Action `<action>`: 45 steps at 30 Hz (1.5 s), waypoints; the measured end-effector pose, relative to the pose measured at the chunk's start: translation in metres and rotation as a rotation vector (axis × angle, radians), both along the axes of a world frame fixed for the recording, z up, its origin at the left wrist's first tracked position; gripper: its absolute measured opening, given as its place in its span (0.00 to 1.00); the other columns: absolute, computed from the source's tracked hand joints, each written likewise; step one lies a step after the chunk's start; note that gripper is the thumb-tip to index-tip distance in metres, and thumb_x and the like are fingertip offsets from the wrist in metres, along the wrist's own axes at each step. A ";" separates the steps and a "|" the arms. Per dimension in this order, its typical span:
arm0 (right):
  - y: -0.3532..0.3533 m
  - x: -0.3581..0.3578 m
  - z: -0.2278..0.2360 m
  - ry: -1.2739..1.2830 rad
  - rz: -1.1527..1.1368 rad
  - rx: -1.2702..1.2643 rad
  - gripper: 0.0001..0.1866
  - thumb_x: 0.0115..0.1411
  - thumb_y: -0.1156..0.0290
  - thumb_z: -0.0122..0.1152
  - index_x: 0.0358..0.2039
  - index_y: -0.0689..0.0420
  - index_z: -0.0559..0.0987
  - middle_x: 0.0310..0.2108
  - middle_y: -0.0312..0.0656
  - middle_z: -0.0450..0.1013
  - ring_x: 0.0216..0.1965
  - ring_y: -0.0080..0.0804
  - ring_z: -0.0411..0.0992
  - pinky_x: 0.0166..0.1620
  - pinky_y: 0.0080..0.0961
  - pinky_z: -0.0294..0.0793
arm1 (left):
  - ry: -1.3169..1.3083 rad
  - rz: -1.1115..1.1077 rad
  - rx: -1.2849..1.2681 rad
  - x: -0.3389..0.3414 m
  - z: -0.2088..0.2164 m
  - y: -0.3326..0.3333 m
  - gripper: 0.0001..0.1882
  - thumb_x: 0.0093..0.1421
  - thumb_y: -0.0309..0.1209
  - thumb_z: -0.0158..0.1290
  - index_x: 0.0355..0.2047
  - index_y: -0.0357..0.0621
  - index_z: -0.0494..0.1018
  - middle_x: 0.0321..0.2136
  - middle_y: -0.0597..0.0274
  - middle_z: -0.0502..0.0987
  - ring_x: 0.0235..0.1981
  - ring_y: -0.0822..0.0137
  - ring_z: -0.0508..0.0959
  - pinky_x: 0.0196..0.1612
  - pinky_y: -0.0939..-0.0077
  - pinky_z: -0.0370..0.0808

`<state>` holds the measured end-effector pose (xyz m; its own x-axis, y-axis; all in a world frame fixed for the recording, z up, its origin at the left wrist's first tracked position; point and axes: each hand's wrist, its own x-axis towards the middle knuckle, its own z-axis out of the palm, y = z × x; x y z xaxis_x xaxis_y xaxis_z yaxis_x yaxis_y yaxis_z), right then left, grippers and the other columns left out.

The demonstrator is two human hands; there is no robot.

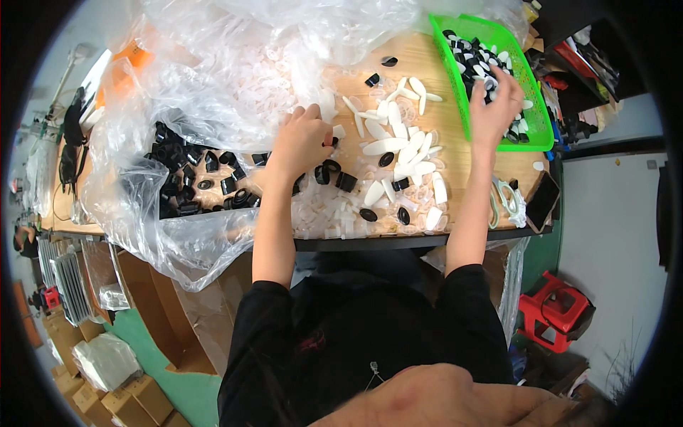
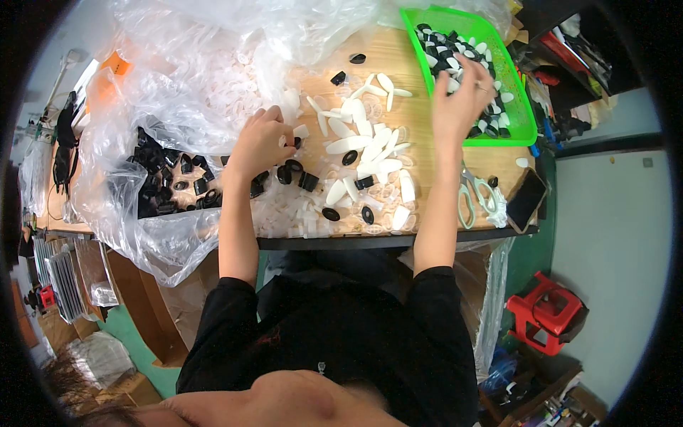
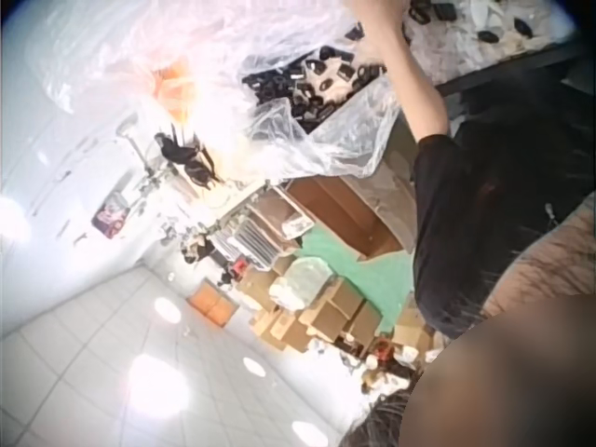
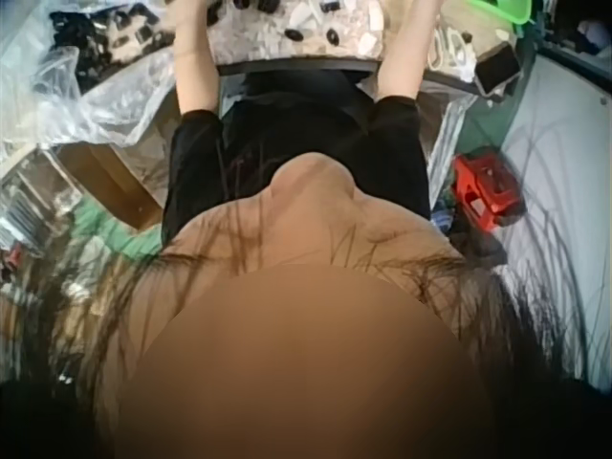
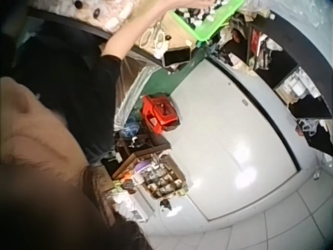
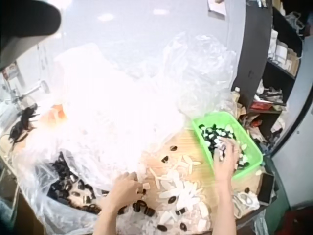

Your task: Assembling white plastic inserts into black plastic caps after trimming them with scissors.

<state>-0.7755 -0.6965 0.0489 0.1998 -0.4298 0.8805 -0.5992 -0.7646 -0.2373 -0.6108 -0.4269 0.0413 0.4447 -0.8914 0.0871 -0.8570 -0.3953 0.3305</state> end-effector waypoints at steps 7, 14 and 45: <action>0.073 0.044 -0.029 0.324 0.685 0.469 0.11 0.55 0.74 0.60 0.40 0.57 0.78 0.39 0.46 0.74 0.45 0.44 0.70 0.49 0.36 0.70 | 0.372 0.017 -0.347 0.004 0.012 -0.014 0.05 0.49 0.24 0.57 0.28 0.39 0.76 0.31 0.57 0.76 0.31 0.64 0.75 0.37 0.73 0.73; 0.093 0.055 -0.053 0.463 0.914 0.479 0.09 0.53 0.75 0.61 0.36 0.60 0.78 0.33 0.45 0.74 0.38 0.43 0.72 0.42 0.35 0.73 | 0.701 0.101 -0.476 -0.002 0.001 -0.027 0.09 0.58 0.26 0.56 0.39 0.38 0.76 0.29 0.60 0.79 0.28 0.75 0.75 0.33 0.78 0.73; 0.107 0.037 -0.003 -0.226 1.060 0.525 0.13 0.53 0.83 0.66 0.38 0.63 0.75 0.36 0.43 0.77 0.37 0.26 0.75 0.42 0.21 0.74 | 0.956 -0.039 -0.799 -0.014 0.015 -0.029 0.17 0.53 0.18 0.59 0.45 0.35 0.75 0.40 0.60 0.77 0.39 0.71 0.78 0.43 0.78 0.76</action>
<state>-0.7384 -0.5896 0.0455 0.5340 -0.4615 0.7084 0.3642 -0.6306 -0.6853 -0.6250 -0.4563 0.0559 0.6025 -0.7523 0.2665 -0.1473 0.2234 0.9635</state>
